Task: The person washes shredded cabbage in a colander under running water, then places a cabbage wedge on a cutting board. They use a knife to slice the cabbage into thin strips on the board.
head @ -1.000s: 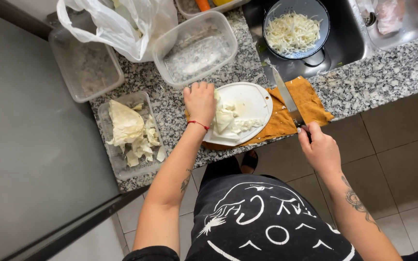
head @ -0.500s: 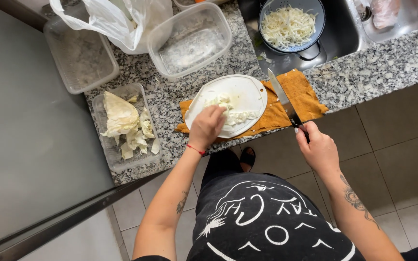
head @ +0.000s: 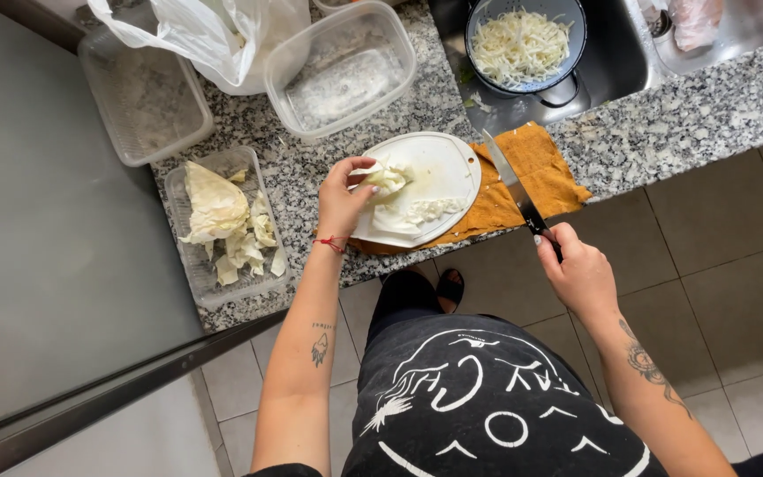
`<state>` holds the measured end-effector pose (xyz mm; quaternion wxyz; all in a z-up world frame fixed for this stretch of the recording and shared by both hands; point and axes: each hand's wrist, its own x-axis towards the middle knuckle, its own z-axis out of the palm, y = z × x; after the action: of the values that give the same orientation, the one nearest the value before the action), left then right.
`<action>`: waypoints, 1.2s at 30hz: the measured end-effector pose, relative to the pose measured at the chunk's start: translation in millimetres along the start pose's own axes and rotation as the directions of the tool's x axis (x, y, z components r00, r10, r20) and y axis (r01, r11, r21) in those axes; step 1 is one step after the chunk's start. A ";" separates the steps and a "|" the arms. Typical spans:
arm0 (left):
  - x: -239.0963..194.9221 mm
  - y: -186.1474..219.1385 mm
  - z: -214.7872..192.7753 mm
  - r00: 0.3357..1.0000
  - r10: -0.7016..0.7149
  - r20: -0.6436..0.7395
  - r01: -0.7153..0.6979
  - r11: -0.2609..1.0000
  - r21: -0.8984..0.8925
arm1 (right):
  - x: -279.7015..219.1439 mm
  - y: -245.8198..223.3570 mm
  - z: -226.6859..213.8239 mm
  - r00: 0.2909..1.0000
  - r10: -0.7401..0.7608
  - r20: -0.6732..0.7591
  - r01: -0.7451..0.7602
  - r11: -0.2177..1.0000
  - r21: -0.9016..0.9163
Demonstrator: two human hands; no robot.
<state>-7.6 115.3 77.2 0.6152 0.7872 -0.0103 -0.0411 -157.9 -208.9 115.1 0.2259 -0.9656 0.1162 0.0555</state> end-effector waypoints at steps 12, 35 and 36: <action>-12.0 -34.5 30.4 0.883 0.438 0.171 -0.452 0.690 0.565 | -0.8 5.3 4.8 0.999 -0.045 0.018 0.045 0.998 -0.051; -34.3 -30.8 87.7 0.681 0.600 0.419 -0.630 0.189 0.753 | -2.0 8.8 -1.7 1.000 -0.021 0.011 0.021 1.000 -0.008; -31.4 -31.9 88.3 0.647 0.625 0.437 -0.640 0.134 0.756 | -0.6 7.8 -1.3 1.000 -0.025 0.015 0.025 1.000 -0.003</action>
<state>-46.8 39.7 26.7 0.0816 0.8997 -0.3640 0.2266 -160.3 -216.2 113.1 0.2258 -0.9669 0.1025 0.0601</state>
